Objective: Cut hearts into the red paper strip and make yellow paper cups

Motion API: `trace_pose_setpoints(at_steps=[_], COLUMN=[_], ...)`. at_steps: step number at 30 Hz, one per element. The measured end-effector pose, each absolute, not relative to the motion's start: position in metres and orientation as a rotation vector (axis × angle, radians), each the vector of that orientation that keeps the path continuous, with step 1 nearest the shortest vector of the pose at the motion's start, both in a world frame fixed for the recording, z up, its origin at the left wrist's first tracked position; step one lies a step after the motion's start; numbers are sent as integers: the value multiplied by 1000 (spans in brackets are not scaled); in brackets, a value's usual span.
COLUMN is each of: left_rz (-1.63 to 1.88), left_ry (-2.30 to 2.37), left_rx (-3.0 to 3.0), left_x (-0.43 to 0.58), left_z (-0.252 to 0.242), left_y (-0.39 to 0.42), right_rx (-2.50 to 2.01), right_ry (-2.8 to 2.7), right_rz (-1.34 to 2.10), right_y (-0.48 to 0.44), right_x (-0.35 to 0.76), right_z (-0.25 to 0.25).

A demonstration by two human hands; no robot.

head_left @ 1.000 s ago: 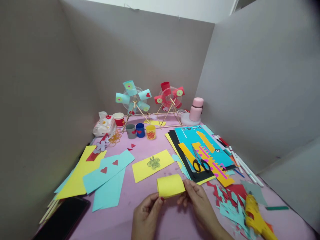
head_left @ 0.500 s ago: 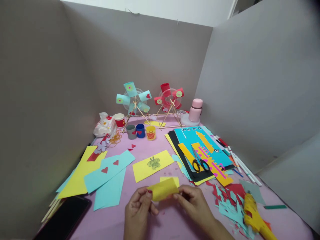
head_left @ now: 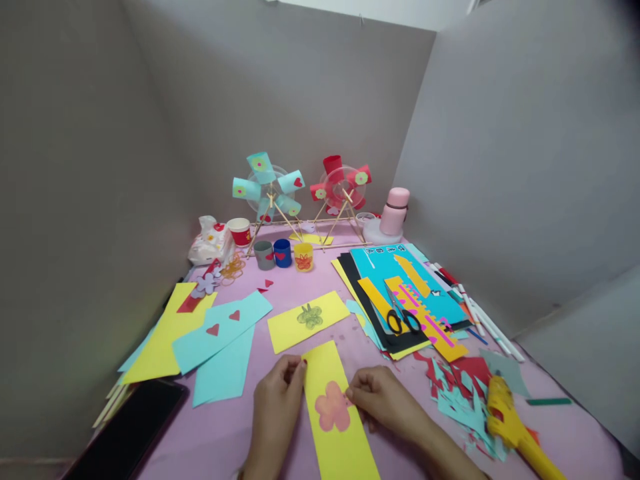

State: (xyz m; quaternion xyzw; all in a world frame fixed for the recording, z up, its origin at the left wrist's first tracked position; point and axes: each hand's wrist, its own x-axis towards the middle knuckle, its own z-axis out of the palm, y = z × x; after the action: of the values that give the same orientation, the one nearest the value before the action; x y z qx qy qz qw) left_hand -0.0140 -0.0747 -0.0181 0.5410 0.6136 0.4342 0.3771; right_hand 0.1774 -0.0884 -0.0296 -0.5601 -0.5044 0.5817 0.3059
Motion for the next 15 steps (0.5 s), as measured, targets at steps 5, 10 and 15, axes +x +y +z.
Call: trace_pose_setpoints(at_steps=[5, 10, 15], left_rz=[1002, 958, 858], left_ry=[1715, 1759, 1858], left_rx=[1609, 1720, 1786], left_x=[-14, -16, -19], left_z=[-19, -22, -24], left_y=[-74, -71, -64], right_rx=[-1549, -1623, -1837], right_ry=[-1425, -1524, -1405], right_rz=[1498, 1115, 635], right_y=[-89, -94, -128], right_x=[179, 193, 256], right_z=[-27, -11, -3])
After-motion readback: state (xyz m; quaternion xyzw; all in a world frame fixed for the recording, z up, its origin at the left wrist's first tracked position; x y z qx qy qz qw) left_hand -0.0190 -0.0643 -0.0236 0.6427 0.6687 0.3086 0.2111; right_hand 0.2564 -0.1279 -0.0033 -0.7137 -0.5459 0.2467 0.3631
